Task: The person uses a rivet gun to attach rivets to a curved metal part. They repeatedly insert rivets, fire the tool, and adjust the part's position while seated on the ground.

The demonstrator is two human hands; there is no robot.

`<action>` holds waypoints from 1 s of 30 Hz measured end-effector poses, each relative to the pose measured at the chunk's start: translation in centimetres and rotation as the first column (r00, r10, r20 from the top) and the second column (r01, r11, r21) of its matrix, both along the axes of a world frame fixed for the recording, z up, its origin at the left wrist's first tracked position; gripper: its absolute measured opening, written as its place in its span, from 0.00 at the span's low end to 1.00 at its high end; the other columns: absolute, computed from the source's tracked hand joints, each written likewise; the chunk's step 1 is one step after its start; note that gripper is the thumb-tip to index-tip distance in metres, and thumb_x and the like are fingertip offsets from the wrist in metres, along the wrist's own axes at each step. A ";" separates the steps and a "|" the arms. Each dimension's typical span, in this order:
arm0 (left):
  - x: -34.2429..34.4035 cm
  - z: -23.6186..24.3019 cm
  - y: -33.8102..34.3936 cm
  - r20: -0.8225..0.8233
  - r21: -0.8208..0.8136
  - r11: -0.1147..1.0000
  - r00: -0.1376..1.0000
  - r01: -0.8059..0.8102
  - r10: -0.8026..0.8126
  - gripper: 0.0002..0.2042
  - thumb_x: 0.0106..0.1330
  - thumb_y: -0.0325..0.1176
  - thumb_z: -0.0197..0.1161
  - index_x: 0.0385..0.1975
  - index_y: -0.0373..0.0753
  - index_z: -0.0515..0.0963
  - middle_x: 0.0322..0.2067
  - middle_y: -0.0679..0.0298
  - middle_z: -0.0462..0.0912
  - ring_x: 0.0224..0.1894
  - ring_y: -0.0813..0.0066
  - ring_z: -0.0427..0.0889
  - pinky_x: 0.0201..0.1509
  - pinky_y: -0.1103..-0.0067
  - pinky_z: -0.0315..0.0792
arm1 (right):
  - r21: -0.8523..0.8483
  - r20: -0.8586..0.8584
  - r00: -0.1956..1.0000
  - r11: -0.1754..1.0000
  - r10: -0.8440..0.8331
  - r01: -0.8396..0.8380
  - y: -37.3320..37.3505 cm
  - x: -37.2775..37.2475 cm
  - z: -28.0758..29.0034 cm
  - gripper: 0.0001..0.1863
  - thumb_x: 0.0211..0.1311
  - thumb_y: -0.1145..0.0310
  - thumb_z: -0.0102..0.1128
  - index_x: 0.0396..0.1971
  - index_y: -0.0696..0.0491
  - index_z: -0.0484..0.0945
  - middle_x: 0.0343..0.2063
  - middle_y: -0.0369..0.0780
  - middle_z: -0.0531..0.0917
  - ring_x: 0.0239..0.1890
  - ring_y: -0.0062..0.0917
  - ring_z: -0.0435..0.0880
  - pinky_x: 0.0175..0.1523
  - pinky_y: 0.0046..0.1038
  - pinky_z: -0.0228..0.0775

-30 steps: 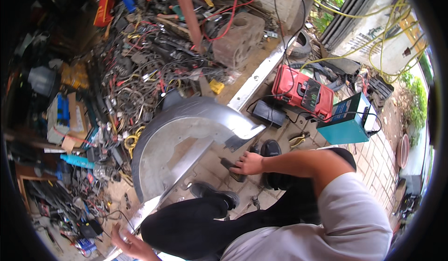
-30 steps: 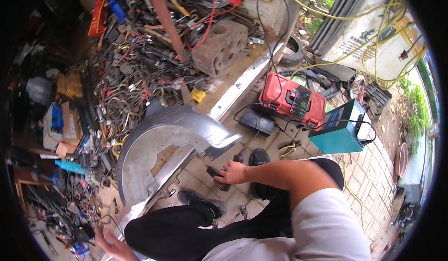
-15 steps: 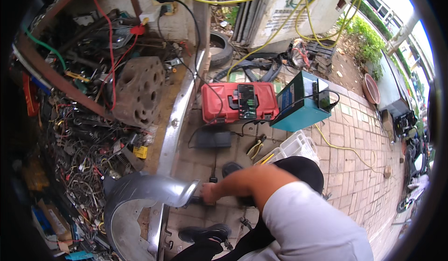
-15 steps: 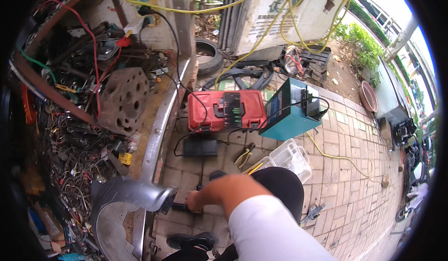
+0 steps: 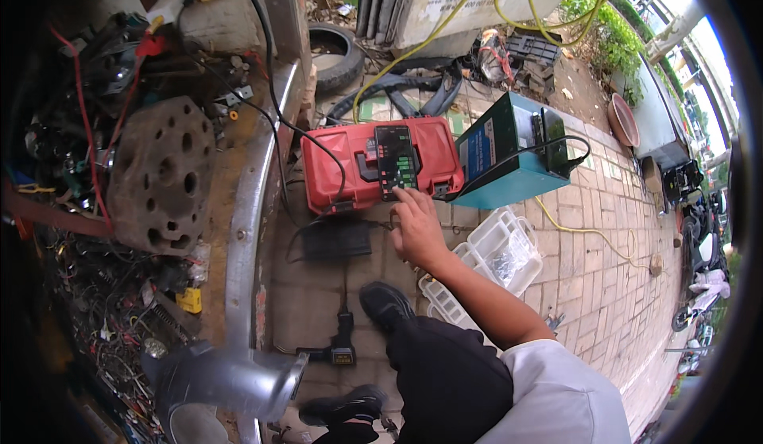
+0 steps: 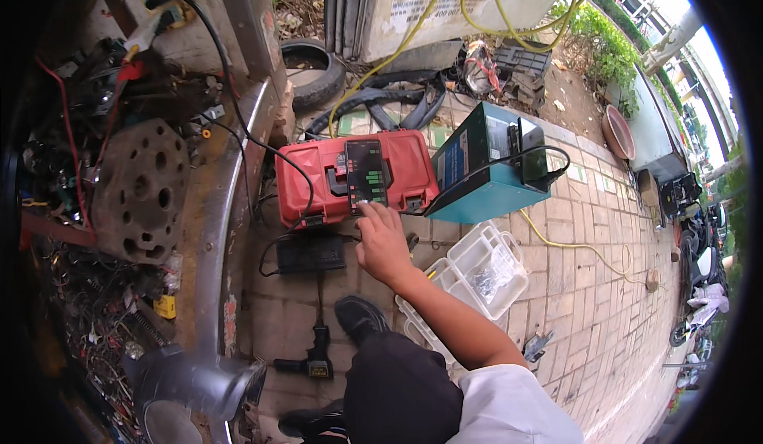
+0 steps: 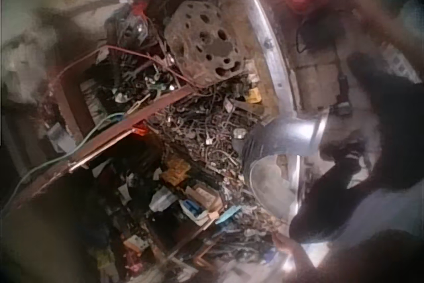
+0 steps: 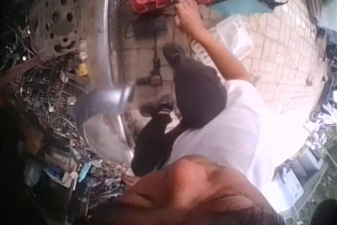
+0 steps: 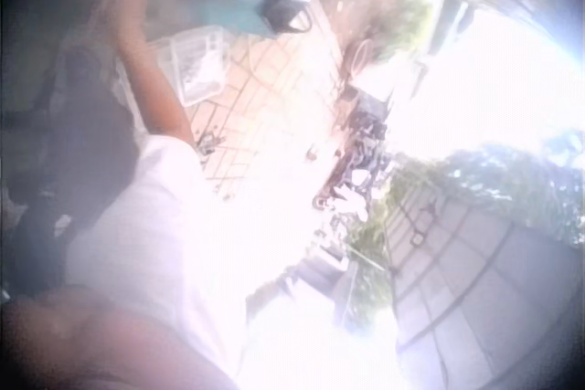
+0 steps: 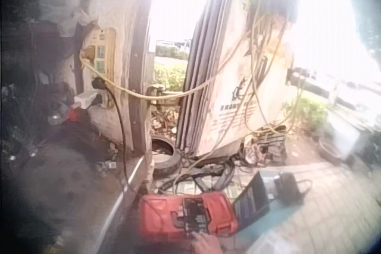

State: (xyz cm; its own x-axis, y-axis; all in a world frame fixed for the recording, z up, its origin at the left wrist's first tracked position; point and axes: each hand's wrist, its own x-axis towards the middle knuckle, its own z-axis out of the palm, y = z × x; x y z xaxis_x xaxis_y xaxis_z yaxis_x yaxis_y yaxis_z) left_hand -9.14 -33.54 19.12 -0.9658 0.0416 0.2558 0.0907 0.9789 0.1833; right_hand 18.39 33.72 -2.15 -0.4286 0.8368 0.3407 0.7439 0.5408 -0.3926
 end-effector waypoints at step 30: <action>9.5 -15.0 28.1 0.606 0.166 0.784 0.565 0.598 -0.560 0.13 0.66 0.36 0.67 0.38 0.30 0.79 0.30 0.56 0.83 0.33 0.63 0.82 0.37 0.72 0.75 | -0.781 -0.091 0.973 0.622 -0.212 0.062 -15.6 8.0 -9.8 0.11 0.56 0.71 0.64 0.39 0.57 0.80 0.39 0.52 0.82 0.44 0.50 0.81 0.48 0.43 0.74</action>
State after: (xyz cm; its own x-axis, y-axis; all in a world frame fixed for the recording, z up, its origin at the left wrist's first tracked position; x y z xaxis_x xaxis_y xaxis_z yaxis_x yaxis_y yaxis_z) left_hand 0.40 -5.39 4.11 -0.6664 0.6419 -0.3792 0.5327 0.7658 0.3603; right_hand 26.42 18.14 -11.98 -0.2896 0.8678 -0.4038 0.6702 -0.1173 -0.7329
